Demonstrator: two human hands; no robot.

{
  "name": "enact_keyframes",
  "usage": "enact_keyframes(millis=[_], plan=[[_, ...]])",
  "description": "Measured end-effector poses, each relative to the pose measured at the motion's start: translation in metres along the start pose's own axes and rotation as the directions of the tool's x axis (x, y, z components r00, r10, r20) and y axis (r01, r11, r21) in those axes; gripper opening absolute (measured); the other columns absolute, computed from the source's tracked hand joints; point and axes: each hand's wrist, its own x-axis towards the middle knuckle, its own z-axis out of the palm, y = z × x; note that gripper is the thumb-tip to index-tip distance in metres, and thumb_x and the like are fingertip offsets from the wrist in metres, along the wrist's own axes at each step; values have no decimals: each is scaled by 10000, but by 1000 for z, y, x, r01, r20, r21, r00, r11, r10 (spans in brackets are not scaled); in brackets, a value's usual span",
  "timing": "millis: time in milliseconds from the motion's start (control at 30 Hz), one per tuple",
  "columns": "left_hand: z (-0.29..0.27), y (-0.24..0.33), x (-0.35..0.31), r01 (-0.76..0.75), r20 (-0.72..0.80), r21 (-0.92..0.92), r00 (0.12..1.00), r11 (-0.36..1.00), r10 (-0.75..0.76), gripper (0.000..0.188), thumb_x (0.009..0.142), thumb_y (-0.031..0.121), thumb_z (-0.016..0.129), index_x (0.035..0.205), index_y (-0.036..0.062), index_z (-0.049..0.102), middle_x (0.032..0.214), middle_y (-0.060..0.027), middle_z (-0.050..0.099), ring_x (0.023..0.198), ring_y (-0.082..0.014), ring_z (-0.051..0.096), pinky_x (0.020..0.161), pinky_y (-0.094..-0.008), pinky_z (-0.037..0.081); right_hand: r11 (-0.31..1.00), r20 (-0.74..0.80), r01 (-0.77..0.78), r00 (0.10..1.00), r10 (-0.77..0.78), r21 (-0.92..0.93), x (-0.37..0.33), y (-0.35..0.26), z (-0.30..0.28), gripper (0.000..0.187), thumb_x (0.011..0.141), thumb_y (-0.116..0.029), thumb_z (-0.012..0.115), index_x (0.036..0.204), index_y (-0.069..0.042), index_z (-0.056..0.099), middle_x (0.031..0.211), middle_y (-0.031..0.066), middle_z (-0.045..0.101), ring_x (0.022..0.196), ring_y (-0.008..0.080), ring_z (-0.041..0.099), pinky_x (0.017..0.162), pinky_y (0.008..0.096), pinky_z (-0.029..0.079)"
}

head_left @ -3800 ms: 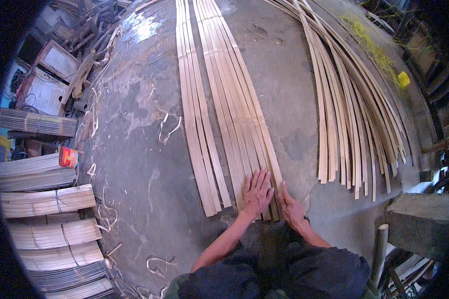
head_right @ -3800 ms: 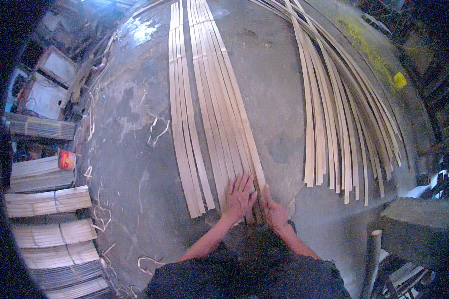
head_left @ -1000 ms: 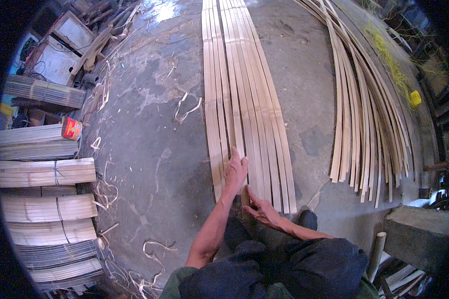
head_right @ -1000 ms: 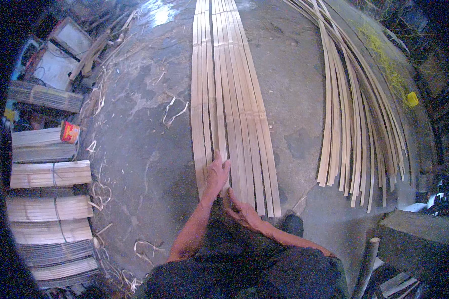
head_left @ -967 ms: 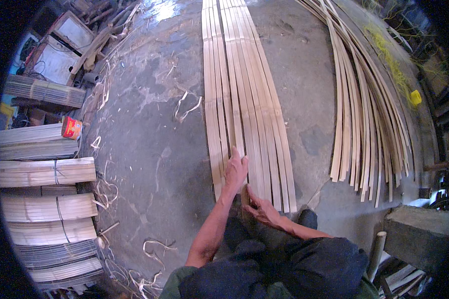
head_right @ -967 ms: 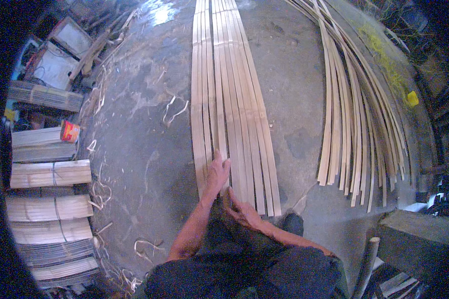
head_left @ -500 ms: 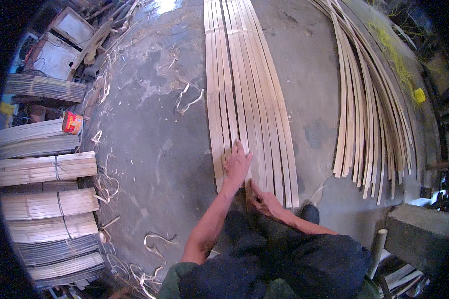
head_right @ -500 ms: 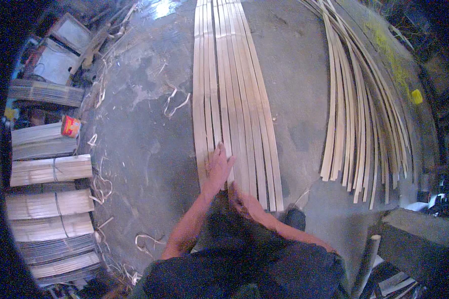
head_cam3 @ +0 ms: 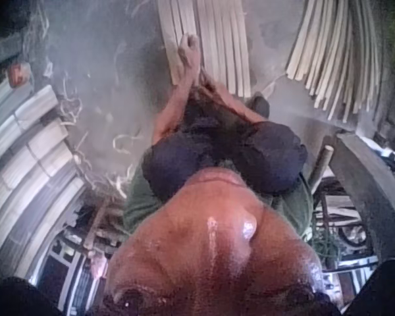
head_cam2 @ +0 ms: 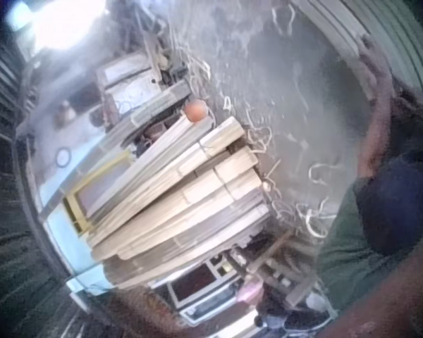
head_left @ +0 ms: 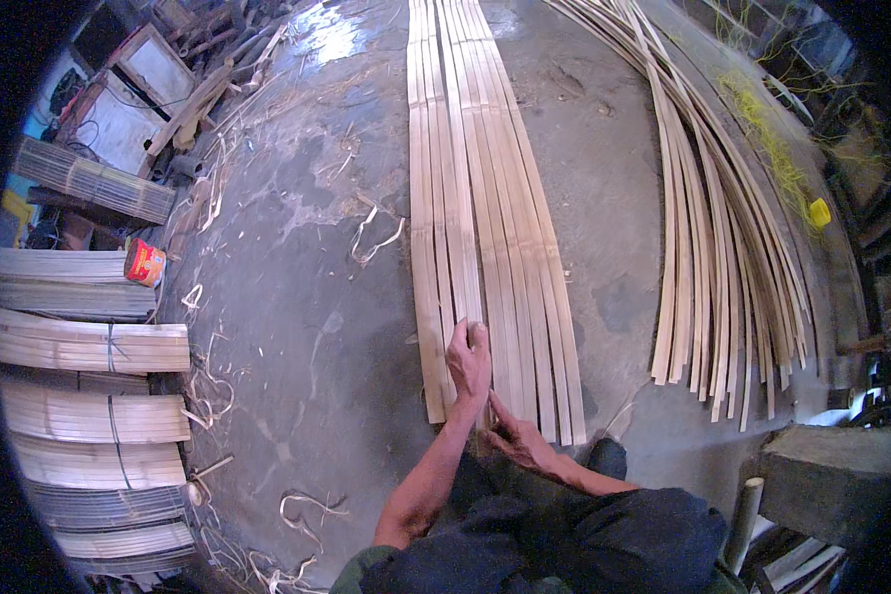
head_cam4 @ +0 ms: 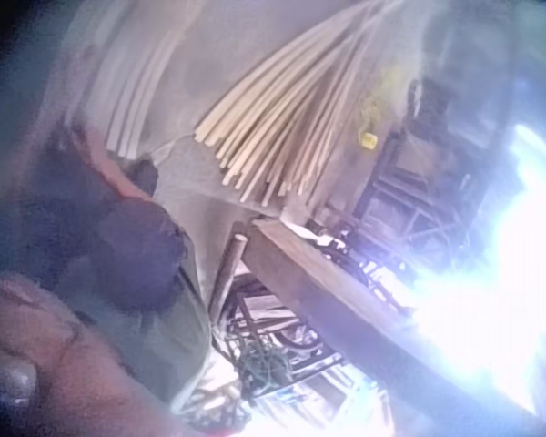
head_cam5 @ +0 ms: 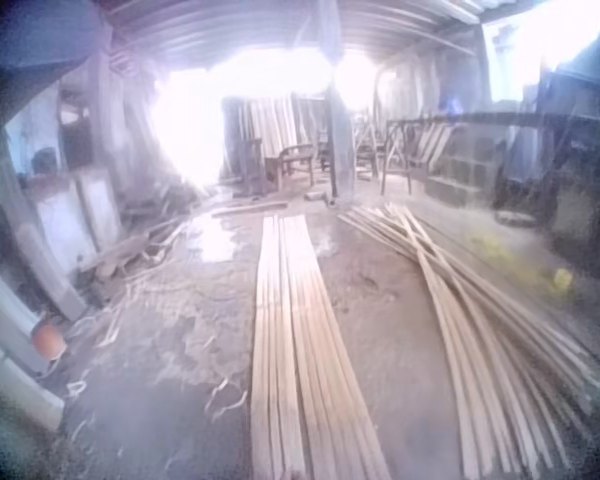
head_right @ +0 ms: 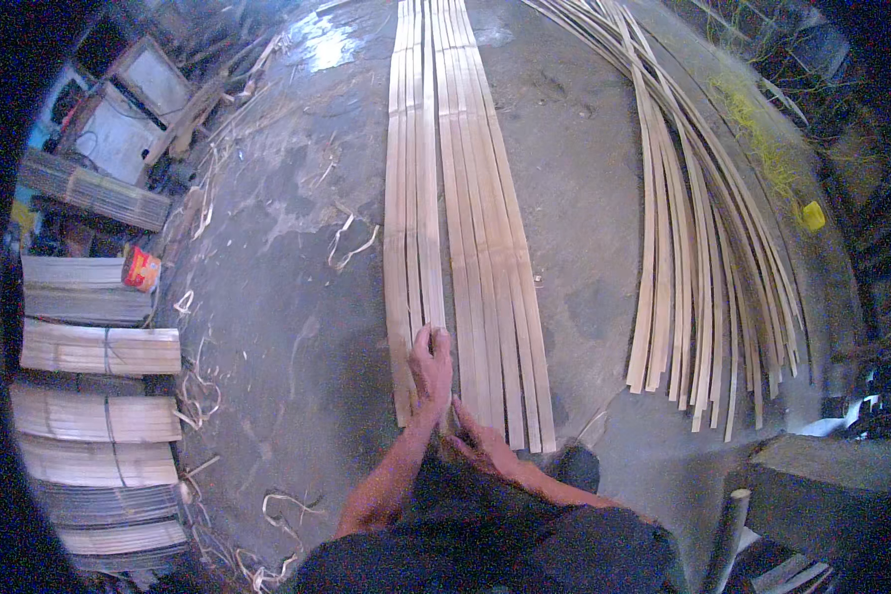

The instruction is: The person sits on the floor and arranges long thin wooden strips into a neat pile. They repeatedly pick up strips, align them, and place them back down. The person then stands and walks toward a workbench area.

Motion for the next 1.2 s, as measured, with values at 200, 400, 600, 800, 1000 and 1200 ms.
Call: enact_keyframes(millis=[200, 400, 600, 800, 1000, 1200], plan=[[21, 29, -20, -167, -44, 0, 985, 986, 167, 344, 970, 255, 574, 1123, -53, 588, 815, -203, 636, 738, -300, 618, 689, -419, 487, 986, -167, 156, 975, -145, 59, -10, 25, 2, 788, 991, -98, 549, 1577, -94, 22, 855, 101, 655, 750, 207, 610, 717, 344, 521], [54, 45, -26, -7, 198, -122, 980, 993, 31, 347, 987, 213, 549, 1221, -44, 554, 753, -186, 585, 690, -276, 589, 666, -423, 476, 939, -325, -152, 911, 254, 309, -16, 1, -19, 648, 1026, -154, 475, 1566, -77, 124, 812, 101, 639, 683, 201, 615, 635, 338, 518], [62, 22, -22, -223, 330, -96, 912, 970, 243, 398, 930, 175, 608, 1282, 5, 537, 959, -168, 583, 824, -293, 619, 695, -413, 520, 980, -631, -116, 752, 191, 160, -14, 60, -67, 548, 1041, -230, 492, 1539, -106, 300, 621, -33, 469, 490, 58, 437, 427, 249, 409], [5, -11, -11, -355, 191, 600, 934, 717, 303, 527, 829, 239, 692, 1264, -5, 520, 1104, -163, 533, 1056, -341, 528, 890, -479, 427, 943, -617, -172, 720, 317, 284, -36, 81, -122, 543, 1023, -273, 540, 1513, -116, 370, 601, -30, 473, 481, 71, 465, 415, 252, 408], [-21, -10, -11, -271, 205, 735, 963, 621, 177, 551, 821, 262, 701, 1257, -6, 497, 1179, -164, 485, 1101, -349, 479, 917, -486, 390, 939, -704, -337, 684, 192, -72, -46, 97, -142, 536, 1007, -314, 553, 1457, -46, 440, 667, 65, 586, 575, 175, 577, 534, 342, 485], [-16, -24, -4, -206, 129, 693, 978, 691, 162, 451, 806, 191, 679, 1176, -9, 515, 1180, -163, 483, 1104, -352, 472, 934, -492, 383, 881, -735, -328, 677, -34, -342, -53, 97, -143, 468, 981, -255, 567, 1377, -11, 517, 1097, 253, 650, 970, 381, 627, 884, 450, 487]])
